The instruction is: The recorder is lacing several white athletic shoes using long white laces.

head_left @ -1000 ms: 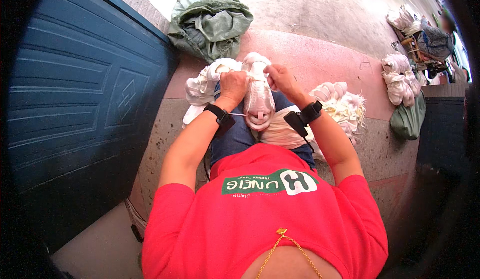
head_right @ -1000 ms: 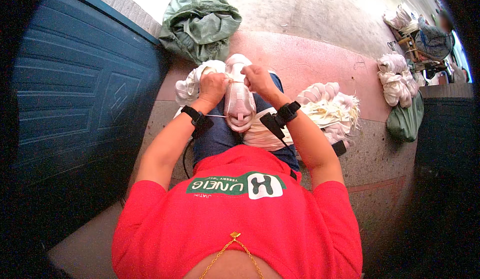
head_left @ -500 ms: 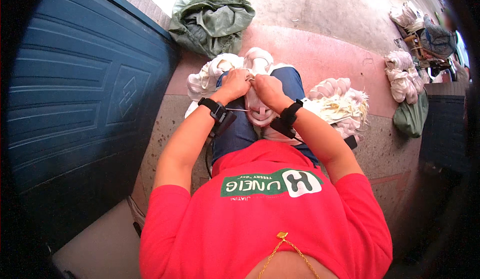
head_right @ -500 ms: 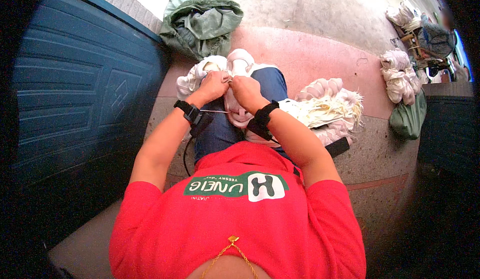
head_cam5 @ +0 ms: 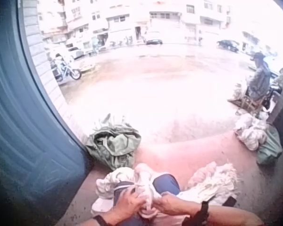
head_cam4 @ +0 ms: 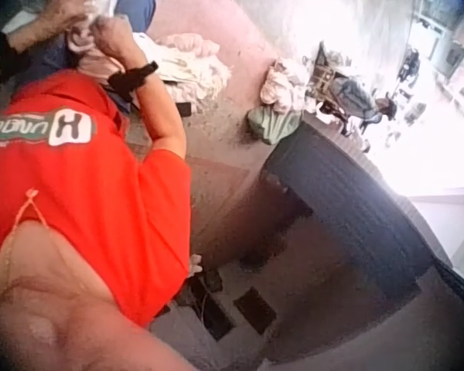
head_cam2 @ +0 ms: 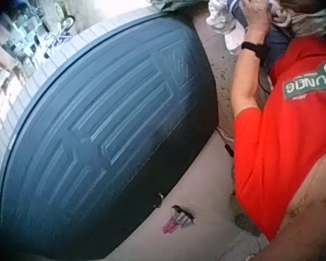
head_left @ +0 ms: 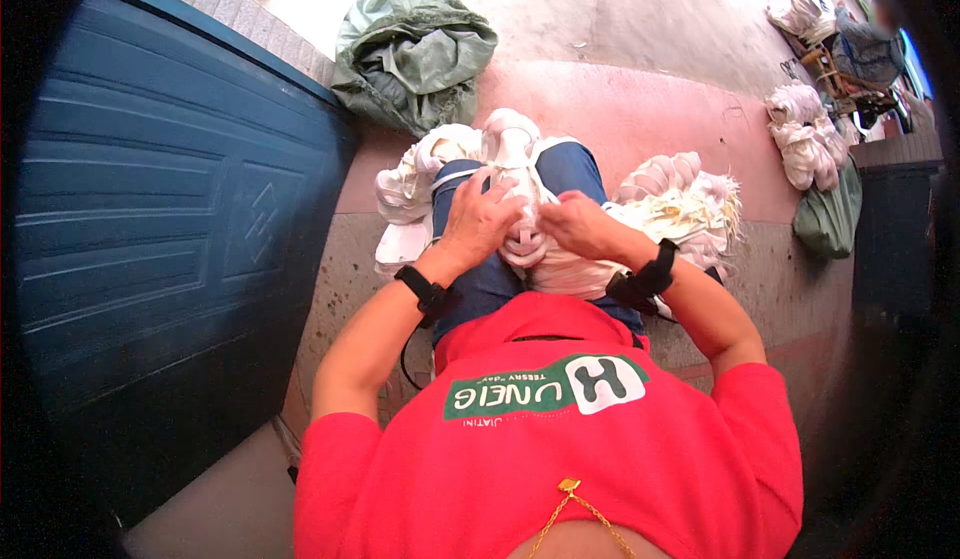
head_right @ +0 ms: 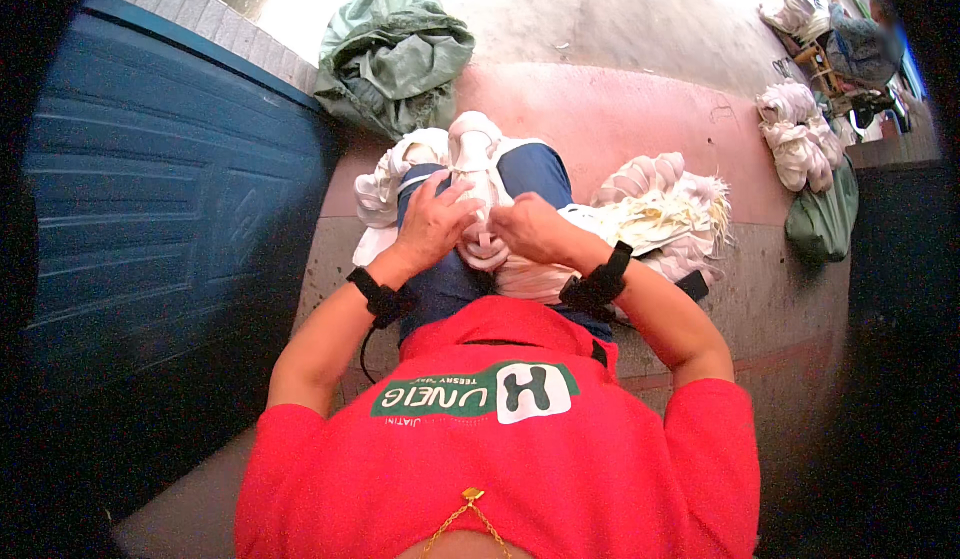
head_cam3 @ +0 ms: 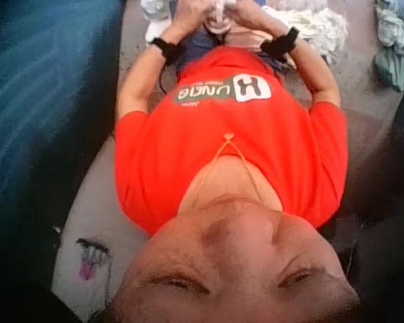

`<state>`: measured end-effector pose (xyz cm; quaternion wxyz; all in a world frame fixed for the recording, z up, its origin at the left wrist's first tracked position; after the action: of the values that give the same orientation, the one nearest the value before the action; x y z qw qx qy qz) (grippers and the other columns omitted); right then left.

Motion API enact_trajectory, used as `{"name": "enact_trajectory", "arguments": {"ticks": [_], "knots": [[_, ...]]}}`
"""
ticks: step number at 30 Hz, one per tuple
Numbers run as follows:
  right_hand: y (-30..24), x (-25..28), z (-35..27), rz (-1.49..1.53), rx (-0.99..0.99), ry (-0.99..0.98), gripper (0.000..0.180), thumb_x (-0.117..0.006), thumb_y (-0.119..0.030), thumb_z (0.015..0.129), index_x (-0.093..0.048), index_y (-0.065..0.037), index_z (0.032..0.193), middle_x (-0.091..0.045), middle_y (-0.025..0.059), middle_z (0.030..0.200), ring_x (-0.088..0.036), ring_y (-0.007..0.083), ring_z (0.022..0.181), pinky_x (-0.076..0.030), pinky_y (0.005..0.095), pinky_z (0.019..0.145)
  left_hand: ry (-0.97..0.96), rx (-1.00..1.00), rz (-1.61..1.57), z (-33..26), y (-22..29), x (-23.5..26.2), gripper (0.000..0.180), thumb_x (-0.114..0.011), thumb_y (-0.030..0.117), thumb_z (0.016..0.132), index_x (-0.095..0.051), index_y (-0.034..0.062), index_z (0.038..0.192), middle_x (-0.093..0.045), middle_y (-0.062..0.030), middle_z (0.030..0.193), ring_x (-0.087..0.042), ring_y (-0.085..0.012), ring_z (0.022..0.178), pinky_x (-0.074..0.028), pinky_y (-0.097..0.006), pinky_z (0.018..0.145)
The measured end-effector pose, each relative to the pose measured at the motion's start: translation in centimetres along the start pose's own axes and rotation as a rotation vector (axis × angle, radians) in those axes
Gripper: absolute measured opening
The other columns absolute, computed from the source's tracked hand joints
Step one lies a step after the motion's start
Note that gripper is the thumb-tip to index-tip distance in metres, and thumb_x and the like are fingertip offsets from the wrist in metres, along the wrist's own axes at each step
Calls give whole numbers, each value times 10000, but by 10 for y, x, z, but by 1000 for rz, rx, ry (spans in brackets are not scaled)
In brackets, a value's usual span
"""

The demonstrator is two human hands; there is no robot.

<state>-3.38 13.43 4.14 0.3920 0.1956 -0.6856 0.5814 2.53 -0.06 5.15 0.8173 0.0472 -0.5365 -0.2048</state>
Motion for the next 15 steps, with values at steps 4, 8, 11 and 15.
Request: {"name": "enact_trajectory", "arguments": {"ticks": [4,8,11,15], "knots": [[27,16,14,378,-273,318,297,-424,-271,861,-508,-1,771,-543,193,734,-523,300,666,-411,373,625,-176,49,-208,21,-1,-9,76,-572,129,673,-573,74,725,-566,-88,735,-529,-274,751,-430,-350,675],[63,17,17,865,-527,463,283,-401,-264,863,-530,-16,822,-473,34,662,-438,138,608,-371,269,558,-152,-226,-560,49,48,21,63,-567,82,674,-588,66,731,-558,-103,697,-530,-273,661,-436,-353,626],[51,17,23,1100,-480,416,243,-418,-247,851,-537,-35,844,-431,-17,646,-400,80,588,-344,223,535,-27,197,-677,52,20,28,93,-557,81,762,-603,12,806,-571,-80,662,-541,-158,606,-427,-272,577],[21,17,38,1023,-357,372,279,-436,-268,867,-563,-26,926,-486,-7,713,-449,83,650,-373,215,586,34,749,-893,37,-15,24,138,-547,112,808,-602,-14,812,-578,-39,678,-508,-71,603,-406,-232,537]]}}
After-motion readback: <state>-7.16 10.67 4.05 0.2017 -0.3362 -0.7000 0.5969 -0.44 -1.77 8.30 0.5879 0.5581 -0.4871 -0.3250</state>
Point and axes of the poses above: each hand's wrist, its own z-axis towards the middle knuckle, its own x-axis out of the back of the hand, y = z × x, the point moved 4 cm from there along z, towards the middle knuckle
